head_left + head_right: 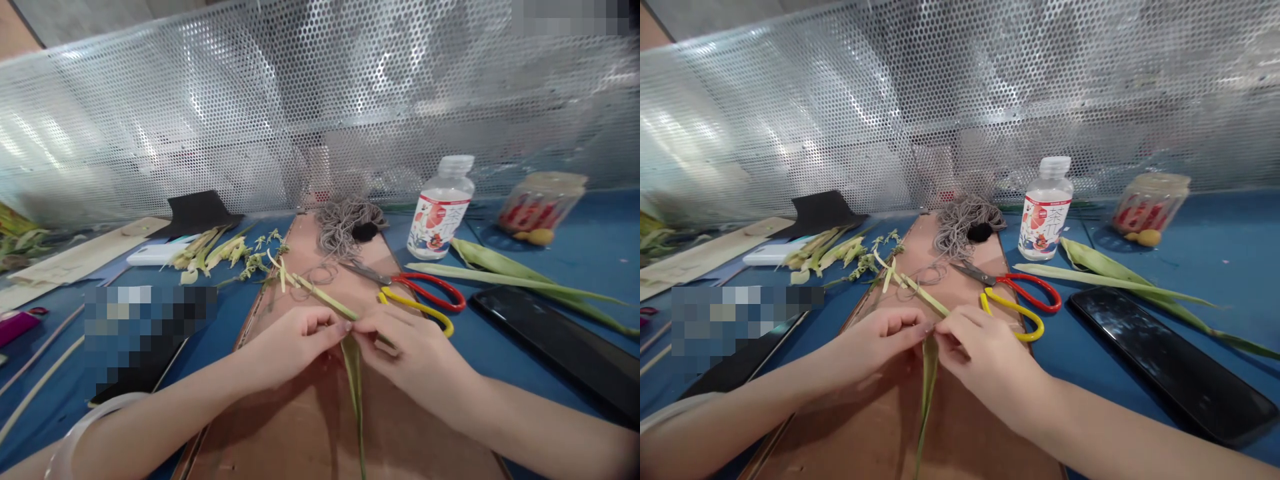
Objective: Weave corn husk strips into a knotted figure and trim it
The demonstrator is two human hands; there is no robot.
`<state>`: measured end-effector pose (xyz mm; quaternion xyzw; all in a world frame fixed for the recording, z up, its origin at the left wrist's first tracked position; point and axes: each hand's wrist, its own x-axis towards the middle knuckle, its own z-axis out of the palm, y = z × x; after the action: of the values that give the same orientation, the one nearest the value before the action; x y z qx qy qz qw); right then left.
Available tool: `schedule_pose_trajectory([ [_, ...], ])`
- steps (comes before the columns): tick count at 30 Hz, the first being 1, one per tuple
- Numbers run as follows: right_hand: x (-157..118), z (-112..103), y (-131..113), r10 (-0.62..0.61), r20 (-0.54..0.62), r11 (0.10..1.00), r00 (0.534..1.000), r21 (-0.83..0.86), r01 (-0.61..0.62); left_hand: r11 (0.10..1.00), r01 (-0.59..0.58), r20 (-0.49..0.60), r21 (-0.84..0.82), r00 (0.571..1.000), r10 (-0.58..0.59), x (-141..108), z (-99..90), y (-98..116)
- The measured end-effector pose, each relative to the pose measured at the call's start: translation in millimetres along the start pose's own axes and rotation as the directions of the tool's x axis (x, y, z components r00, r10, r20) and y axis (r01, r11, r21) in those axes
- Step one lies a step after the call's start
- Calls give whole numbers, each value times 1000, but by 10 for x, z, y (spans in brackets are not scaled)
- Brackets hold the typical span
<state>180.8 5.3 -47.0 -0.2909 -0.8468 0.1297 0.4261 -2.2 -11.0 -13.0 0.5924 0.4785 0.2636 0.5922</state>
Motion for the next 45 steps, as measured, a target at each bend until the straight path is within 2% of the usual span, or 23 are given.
schedule_pose_trajectory([
  [3, 0, -5, 3, -11, 38, 999, 999, 31, 10, 991, 31, 46, -129, 999, -26, 6, 16, -3],
  [6, 6, -21, -9, 42, 92, 997, 995, 66, -48, 986, 58, 68, -157, 997, -48, 19, -4, 0],
  [13, 29, -58, -37, 130, 174, 986, 976, 77, -145, 996, 34, 88, -79, 996, -27, 37, -42, -35],
  [20, 57, -82, -71, 261, 215, 918, 941, 247, -311, 999, 7, 113, 50, 993, -12, 22, -44, -37],
  [22, 59, -75, -66, 324, 250, 861, 913, 321, -394, 994, -14, 97, 108, 995, 3, 1, -38, -17],
  [25, 72, -66, -42, 443, 332, 724, 833, 415, -551, 965, -35, 41, 260, 999, 25, -31, -27, 22],
  [27, 80, -64, -29, 489, 360, 668, 794, 431, -607, 936, -53, 4, 348, 998, 55, -43, -23, 44],
  [31, 68, -65, -45, 480, 383, 668, 789, 423, -612, 877, -137, -36, 461, 984, 173, -50, -17, 58],
  [35, 50, -64, -85, 469, 372, 679, 801, 428, -596, 835, -143, -61, 531, 977, 205, -52, -8, 47],
  [39, 58, -59, -82, 475, 332, 690, 815, 434, -579, 865, -151, -65, 478, 976, 206, -39, -36, 47],
  [45, 66, -49, -66, 508, 310, 661, 804, 457, -594, 889, -174, -58, 423, 974, 218, -8, -89, 43],
])
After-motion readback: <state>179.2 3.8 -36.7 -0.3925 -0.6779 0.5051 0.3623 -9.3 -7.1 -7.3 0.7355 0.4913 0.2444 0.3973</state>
